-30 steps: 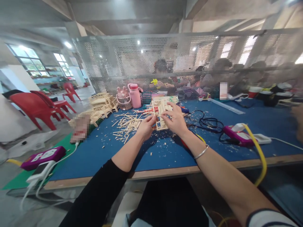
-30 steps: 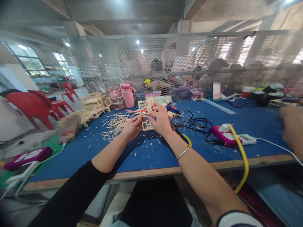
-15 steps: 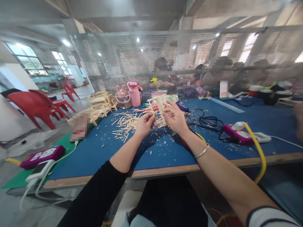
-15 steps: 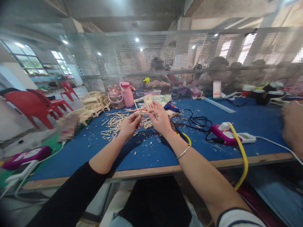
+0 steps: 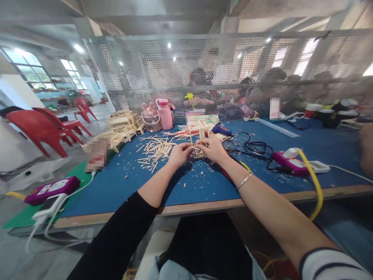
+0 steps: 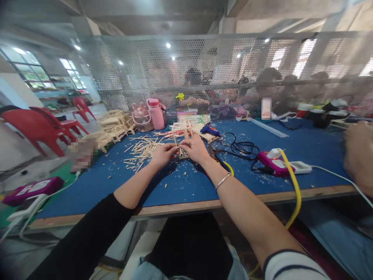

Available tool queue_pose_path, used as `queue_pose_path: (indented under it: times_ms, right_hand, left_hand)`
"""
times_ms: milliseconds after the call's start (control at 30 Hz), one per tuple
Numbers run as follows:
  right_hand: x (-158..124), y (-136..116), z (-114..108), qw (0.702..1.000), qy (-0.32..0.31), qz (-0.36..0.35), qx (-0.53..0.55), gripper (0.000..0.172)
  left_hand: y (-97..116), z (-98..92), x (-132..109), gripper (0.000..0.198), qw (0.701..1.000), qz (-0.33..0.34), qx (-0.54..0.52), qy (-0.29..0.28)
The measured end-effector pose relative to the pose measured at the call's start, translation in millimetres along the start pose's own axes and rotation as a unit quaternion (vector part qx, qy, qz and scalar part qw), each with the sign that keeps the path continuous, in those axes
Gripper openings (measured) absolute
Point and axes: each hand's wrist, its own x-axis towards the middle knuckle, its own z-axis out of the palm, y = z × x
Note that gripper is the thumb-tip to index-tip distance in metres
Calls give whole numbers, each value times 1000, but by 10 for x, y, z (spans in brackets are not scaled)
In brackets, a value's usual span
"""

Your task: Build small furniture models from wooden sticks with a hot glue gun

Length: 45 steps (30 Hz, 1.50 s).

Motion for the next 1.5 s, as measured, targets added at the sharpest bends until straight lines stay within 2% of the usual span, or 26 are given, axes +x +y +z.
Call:
queue_pose_path:
  times_ms: [167,367,767,900,1000,1067,1167,1233,1367,1500]
  right_hand:
    - [12,-32,-4,1000,14,-5,14,11]
    - [20,-56,-32,1000,-2,-20,11,11]
    - [45,-56,3,1000,-4,-30,5,13]
    - [67,-49,-53,997,58,-31,41,22]
    - [68,-18,-75,993,112,22,44,25]
    - [59,10,-62,994,83,70,29,22]
    - [47,29,-29,994,-9,110,1,13]
    - [53,20,-23,995,-17,97,-12,11]
    - [87,-9,-51,999,22,30,-37,15]
    - [108,-3,-78,999,15,-7,-37,44]
  left_hand:
    - [-19,21,11,31,999,10,-49,3]
    - [-38,23,29,28,995,-7,-99,10]
    - [-1,-15,48,31,999,20,-34,-11]
    - [24,-28,66,27,999,3,-49,21]
    - [23,-32,68,26,998,-4,-52,33]
    - [6,-33,71,26,998,-4,-56,39]
    - [-27,-35,82,26,996,-5,-72,44]
    - [-44,-28,87,24,994,-9,-102,49]
    - [-66,37,85,12,980,-64,-182,43]
    - [-83,129,94,1,965,-125,-218,70]
